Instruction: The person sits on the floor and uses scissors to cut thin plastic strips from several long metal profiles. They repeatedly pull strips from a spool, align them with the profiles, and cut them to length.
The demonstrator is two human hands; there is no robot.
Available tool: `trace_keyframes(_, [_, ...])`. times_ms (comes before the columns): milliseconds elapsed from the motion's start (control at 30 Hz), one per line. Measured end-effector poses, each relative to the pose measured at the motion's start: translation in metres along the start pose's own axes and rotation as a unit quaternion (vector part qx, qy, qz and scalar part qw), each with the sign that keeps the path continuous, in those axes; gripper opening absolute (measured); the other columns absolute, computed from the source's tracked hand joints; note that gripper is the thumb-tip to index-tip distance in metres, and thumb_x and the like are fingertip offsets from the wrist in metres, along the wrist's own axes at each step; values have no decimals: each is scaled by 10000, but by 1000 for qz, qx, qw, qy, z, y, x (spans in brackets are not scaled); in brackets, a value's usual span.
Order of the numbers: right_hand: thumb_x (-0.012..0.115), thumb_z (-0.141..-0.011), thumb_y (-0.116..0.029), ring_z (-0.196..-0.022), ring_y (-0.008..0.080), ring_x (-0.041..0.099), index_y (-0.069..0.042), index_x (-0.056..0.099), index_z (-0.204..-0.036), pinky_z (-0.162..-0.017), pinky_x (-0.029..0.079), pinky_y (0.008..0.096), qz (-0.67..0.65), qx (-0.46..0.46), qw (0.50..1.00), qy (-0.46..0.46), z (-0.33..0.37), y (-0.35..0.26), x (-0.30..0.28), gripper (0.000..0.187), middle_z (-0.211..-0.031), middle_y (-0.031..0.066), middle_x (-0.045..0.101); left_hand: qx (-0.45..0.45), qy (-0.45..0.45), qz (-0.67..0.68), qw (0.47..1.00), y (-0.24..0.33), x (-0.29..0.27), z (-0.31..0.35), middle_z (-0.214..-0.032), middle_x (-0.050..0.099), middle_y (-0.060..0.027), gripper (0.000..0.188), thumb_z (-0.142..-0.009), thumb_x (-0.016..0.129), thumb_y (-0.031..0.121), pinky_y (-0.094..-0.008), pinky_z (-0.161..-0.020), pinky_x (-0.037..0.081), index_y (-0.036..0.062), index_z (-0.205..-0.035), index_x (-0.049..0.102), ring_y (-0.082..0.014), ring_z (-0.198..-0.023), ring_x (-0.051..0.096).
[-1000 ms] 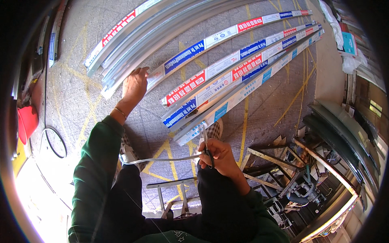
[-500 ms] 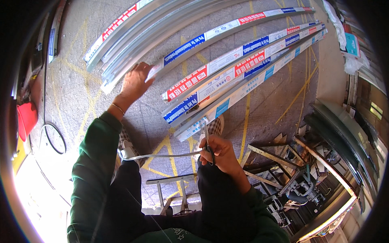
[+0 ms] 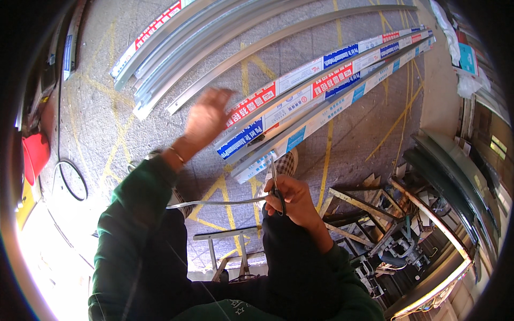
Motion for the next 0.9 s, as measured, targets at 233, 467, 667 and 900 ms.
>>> trace_keyframes(233, [692, -889, -5, -635, 99, 660, 2, 626, -1001, -575, 503, 207, 1, -9, 1000, -6, 0, 0, -2, 130, -759, 55, 672, 13, -81, -76, 994, 49, 55, 19, -1282, 523, -226, 663, -830, 694, 141, -429, -1001, 497, -104, -1375, 408, -342, -1174, 560])
trace_keyframes(467, [708, -889, -19, -648, 102, 661, 4, 622, -1029, -594, 505, 209, -18, -25, 999, -15, 1, 3, -5, 166, -765, 54, 670, -77, -128, 23, 989, -1, 7, -8, -1243, 550, -199, 666, -851, 724, 192, -411, -988, 514, 15, -1423, 434, -335, -1138, 604])
trace_keyframes(667, [710, -896, -26, -645, 99, 661, 11, 615, -1031, -595, 501, 211, 2, -17, 1000, -14, 4, 1, -7, 170, -760, 47, 661, -90, -242, 169, 951, -30, -11, -24, -1319, 563, -188, 595, -894, 715, 339, -403, -1053, 451, 80, -1400, 538, -342, -1194, 588])
trace_keyframes(900, [709, -902, -32, -647, 94, 660, 9, 614, -1025, -591, 502, 214, -6, -18, 1000, -19, 3, 2, -7, 160, -761, 38, 654, -136, -283, 279, 908, -46, 3, -15, -1227, 627, -233, 554, -969, 594, 416, -405, -1047, 434, 40, -1374, 545, -340, -1201, 583])
Point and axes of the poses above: each hand's wrist, its own z-axis away from the middle knuckle, its own x-axis out of the palm, y = z × x, the point moved 4 cm from there along -z, towards the middle knuckle
